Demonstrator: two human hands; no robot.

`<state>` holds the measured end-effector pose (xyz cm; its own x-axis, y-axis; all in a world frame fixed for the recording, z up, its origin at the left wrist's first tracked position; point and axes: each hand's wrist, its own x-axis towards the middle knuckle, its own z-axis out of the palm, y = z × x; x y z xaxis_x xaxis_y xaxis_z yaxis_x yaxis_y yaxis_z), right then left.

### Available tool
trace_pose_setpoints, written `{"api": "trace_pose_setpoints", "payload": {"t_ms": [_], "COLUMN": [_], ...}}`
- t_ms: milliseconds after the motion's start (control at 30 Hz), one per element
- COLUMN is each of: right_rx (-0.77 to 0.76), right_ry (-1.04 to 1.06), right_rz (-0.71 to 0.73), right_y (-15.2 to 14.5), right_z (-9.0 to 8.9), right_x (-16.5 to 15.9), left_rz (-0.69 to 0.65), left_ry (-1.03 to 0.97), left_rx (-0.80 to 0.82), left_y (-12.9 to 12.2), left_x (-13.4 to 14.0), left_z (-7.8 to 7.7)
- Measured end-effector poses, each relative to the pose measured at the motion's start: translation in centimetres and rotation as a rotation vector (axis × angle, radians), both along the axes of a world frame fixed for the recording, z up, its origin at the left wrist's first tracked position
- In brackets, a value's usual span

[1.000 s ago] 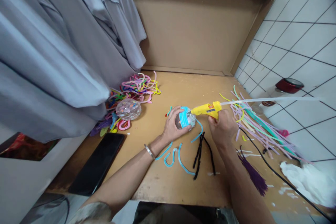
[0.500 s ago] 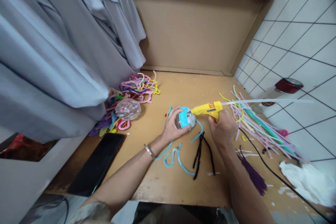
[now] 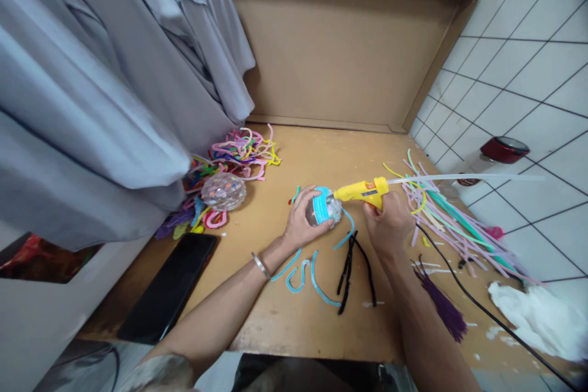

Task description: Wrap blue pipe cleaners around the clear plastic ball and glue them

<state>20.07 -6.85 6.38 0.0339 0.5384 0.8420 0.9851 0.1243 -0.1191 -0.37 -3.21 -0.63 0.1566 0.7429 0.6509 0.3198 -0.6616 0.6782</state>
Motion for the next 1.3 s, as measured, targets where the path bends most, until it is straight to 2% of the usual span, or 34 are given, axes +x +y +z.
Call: {"api": "trace_pose_setpoints", "payload": {"t_ms": [1000, 1133, 1300], "right_rx": [-0.016, -0.031, -0.019], "right_ry": [-0.008, 0.064, 0.288], "right_rz": [-0.001, -0.007, -0.042], "right_y": [0.04, 0.22, 0.88], "right_z": [-0.2, -0.29, -0.4], "right_x": [-0.01, 0.37, 0.7], "left_rz": [-0.002, 0.013, 0.015], "left_ry": [0.007, 0.024, 0.026], "left_rx": [0.01, -0.004, -0.021], "left_y": [0.03, 0.01, -0.11], "left_x": [-0.01, -0.05, -0.08], "left_z": [0.05, 0.05, 0.22]}}
